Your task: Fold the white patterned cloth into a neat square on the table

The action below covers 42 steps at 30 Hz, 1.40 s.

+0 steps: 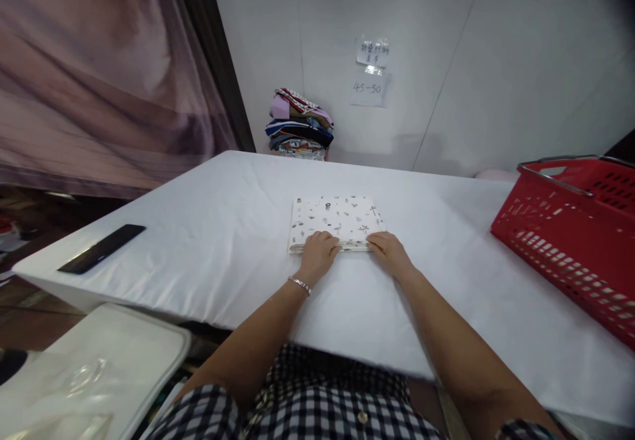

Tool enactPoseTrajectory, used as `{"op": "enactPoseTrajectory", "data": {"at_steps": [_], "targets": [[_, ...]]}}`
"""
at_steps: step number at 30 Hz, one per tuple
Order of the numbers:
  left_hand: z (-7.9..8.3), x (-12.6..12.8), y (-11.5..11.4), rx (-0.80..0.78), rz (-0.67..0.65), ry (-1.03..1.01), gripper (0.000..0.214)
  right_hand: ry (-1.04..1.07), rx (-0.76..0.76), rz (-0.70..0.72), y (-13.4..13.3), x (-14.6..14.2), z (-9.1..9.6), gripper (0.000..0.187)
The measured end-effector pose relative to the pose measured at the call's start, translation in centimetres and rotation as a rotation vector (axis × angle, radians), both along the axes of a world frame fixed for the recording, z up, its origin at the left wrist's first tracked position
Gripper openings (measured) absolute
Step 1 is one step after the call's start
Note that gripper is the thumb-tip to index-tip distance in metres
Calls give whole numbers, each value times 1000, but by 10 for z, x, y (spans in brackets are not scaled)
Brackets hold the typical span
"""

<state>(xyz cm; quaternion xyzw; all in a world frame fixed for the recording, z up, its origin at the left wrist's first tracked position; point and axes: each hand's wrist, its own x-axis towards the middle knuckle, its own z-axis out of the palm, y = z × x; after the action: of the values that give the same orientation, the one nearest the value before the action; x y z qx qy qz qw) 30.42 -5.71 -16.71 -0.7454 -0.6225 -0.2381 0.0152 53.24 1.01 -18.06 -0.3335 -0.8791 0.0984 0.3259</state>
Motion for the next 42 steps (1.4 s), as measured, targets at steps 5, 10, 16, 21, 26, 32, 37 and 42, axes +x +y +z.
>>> {"op": "enactPoseTrajectory", "data": {"at_steps": [5, 10, 16, 21, 26, 32, 37, 42], "targets": [[8, 2, 5, -80, 47, -33, 23, -12, -17, -11, -1, 0, 1, 19], [9, 3, 6, -80, 52, -66, 25, -12, -15, -80, -2, -4, -1, 20], [6, 3, 5, -56, 62, -66, 18, -45, -8, -126, -3, -7, 1, 20], [8, 5, 8, -79, 81, -79, 20, -27, -25, -58, -3, -3, 3, 18], [13, 7, 10, -112, 111, -119, 25, -45, -8, -58, -1, -2, 1, 18], [17, 7, 12, -151, 130, -175, 27, -57, 9, -75, 0, -5, -1, 18], [13, 6, 12, -112, 90, -171, 24, -56, 36, -155, -2, -7, 3, 19], [7, -1, 7, -58, 0, -131, 18, -45, 27, -135, -3, -6, 4, 18]]}}
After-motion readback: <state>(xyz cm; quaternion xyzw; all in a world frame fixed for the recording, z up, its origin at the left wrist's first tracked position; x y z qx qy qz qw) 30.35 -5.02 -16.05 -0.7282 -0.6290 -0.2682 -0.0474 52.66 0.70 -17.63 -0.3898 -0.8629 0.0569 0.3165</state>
